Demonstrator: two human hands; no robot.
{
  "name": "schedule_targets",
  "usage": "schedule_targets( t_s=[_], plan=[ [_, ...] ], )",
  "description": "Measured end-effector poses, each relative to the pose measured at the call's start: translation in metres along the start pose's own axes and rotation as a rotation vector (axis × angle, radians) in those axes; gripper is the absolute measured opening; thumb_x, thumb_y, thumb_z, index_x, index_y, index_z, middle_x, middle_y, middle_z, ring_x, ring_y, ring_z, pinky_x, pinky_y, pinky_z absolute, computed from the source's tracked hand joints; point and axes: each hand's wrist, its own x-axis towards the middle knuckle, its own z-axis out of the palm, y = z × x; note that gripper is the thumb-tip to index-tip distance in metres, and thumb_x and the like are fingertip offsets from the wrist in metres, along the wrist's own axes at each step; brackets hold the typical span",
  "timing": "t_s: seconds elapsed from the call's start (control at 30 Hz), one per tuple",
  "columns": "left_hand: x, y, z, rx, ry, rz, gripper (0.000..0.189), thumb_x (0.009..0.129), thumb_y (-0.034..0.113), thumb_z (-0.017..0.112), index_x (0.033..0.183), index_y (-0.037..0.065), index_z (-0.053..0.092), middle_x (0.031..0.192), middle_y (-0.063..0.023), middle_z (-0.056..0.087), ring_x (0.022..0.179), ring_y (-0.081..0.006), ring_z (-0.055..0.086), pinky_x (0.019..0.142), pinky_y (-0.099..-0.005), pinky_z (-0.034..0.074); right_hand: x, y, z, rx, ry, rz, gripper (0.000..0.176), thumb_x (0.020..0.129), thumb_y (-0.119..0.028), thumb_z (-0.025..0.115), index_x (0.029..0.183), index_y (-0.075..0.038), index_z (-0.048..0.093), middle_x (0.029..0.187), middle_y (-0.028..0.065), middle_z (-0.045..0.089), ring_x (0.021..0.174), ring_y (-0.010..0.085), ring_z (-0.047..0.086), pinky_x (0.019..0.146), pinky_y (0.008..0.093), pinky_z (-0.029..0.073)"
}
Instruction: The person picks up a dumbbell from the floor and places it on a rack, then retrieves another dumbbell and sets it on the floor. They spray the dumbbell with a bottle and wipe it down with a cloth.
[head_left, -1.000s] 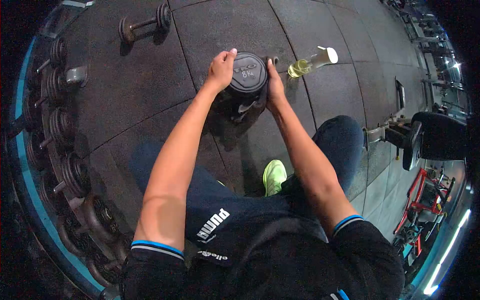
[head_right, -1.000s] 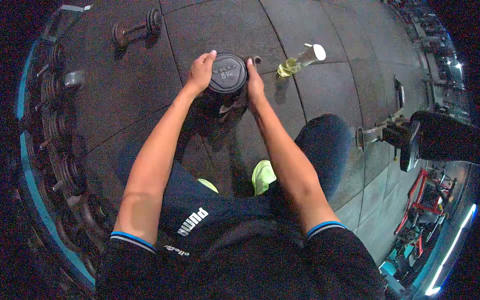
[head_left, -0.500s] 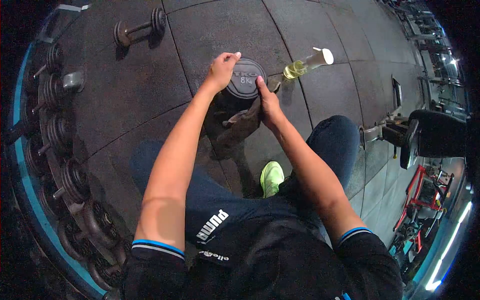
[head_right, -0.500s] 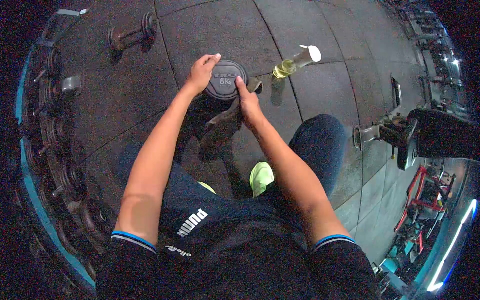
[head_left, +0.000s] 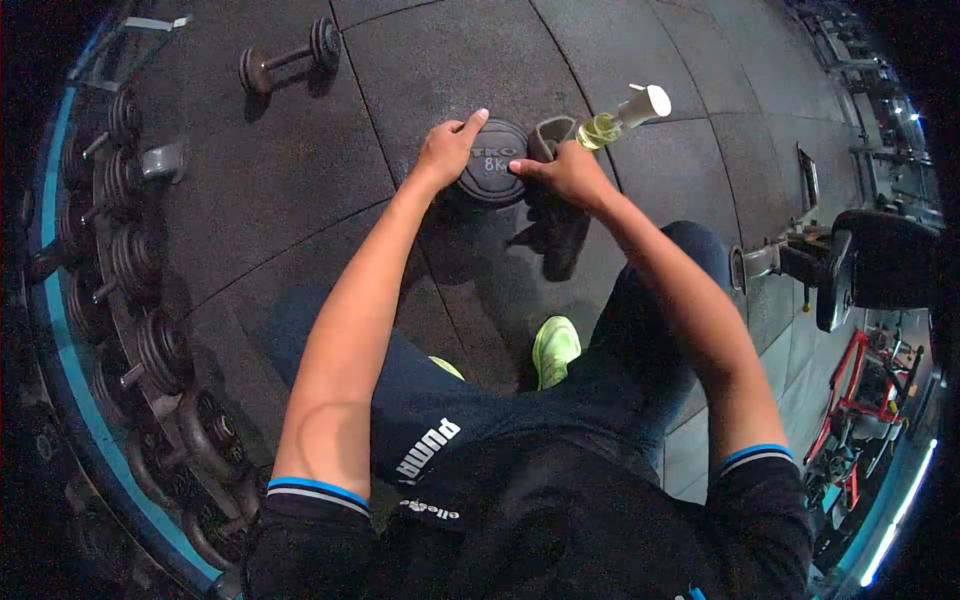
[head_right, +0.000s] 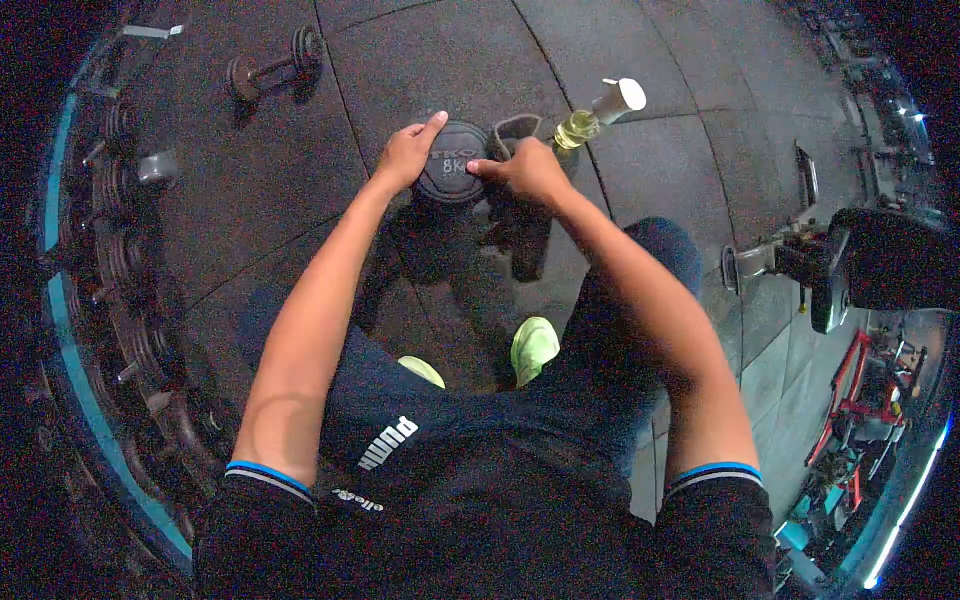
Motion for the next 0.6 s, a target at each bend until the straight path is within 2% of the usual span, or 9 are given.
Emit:
schedule_targets(
  t_s=[0.07,0.17,0.27,0.3,0.37,0.4,0.47,0.57,0.6],
  plan=[
    [-0.002,-0.001,0.003,0.01,0.029,-0.01,0.078,0.091,0.072,0.05,0.103,-0.003,0.072,0.107,-0.0275,0.07,0.107,-0.0405,0.066,0.094,-0.0446,0.048,0.003,-0.008,-0.019,-0.178,0.005,-0.131,0.07,0.074,-0.055,0.085,0.095,0.01,0.07,0.082,0.0171,0.072,0.072,0.0256,0.071,0.068,0.0406,0.055],
    [0.021,-0.034,0.016,-0.001,0.12,-0.003,0.079,0.091,0.072,0.049,0.109,-0.003,0.071,0.11,-0.0285,0.069,0.11,-0.041,0.065,0.096,-0.0448,0.047,0.007,-0.009,-0.033,0.385,-0.072,-0.055,0.059,0.084,-0.049,0.078,0.095,0.008,0.07,0.085,0.0136,0.072,0.077,0.0193,0.07,0.067,0.0345,0.054],
    [0.011,-0.026,0.006,-0.009,0.095,0.017,0.082,0.091,0.072,0.05,0.114,-0.004,0.069,0.113,-0.0284,0.069,0.112,-0.0419,0.063,0.096,-0.0443,0.047,0.039,-0.005,-0.016,0.394,0.101,-0.27,0.056,0.089,-0.048,0.072,0.11,0.003,0.07,0.089,0.0158,0.074,0.081,0.0269,0.071,0.076,0.0391,0.054],
    [0.008,-0.023,0.003,-0.018,0.074,0.01,0.082,0.091,0.072,0.05,0.113,-0.005,0.069,0.113,-0.0282,0.069,0.112,-0.0412,0.064,0.096,-0.0436,0.047,0.027,-0.024,-0.02,0.294,-0.024,-0.193,0.055,0.09,-0.049,0.071,0.097,0.005,0.068,0.077,0.002,0.062,0.069,0.0136,0.056,0.062,0.0308,0.047],
    [0.006,-0.019,0.0,-0.037,0.03,-0.006,0.084,0.091,0.072,0.05,0.113,-0.007,0.068,0.112,-0.0278,0.069,0.111,-0.0396,0.064,0.095,-0.0421,0.047,0.043,-0.008,0.015,0.389,-0.006,-0.401,0.057,0.089,-0.053,0.071,0.099,0.003,0.068,0.082,0.0024,0.063,0.073,0.0133,0.057,0.064,0.0302,0.047],
    [0.007,-0.023,0.002,-0.073,0.011,-0.006,0.083,0.091,0.072,0.05,0.111,-0.006,0.069,0.112,-0.0259,0.069,0.11,-0.0375,0.064,0.094,-0.0414,0.048,0.036,-0.021,0.004,0.264,-0.159,-0.149,0.06,0.087,-0.055,0.072,0.108,0.001,0.07,0.094,0.006,0.068,0.082,0.0154,0.062,0.073,0.0303,0.05],
    [0.009,-0.029,0.004,-0.149,-0.012,-0.003,0.081,0.091,0.072,0.051,0.109,-0.005,0.07,0.112,-0.0222,0.07,0.11,-0.0333,0.065,0.092,-0.0398,0.048,0.049,-0.006,0.016,0.399,-0.283,-0.075,0.062,0.087,-0.055,0.072,0.114,0.0,0.069,0.101,0.0081,0.07,0.088,0.0174,0.065,0.079,0.0321,0.052],
    [-0.02,-0.003,-0.008,-0.195,-0.062,-0.144,0.075,0.091,0.072,0.052,0.106,0.001,0.073,0.113,-0.0151,0.071,0.108,-0.027,0.065,0.089,-0.0388,0.049,0.04,-0.007,0.005,0.497,-0.515,-0.001,0.07,0.086,-0.054,0.073,0.128,0.001,0.062,0.115,0.0125,0.069,0.103,0.0219,0.067,0.091,0.0363,0.053],
    [-0.006,-0.029,-0.004,-0.328,-0.199,-0.176,0.078,0.09,0.075,0.049,0.118,0.004,0.07,0.123,-0.0133,0.068,0.112,-0.0261,0.064,0.093,-0.0376,0.049,0.04,-0.004,0.004,0.511,-0.577,0.008,0.072,0.086,-0.053,0.074,0.131,0.002,0.06,0.118,0.0134,0.068,0.106,0.0223,0.066,0.093,0.036,0.053]
  ],
)
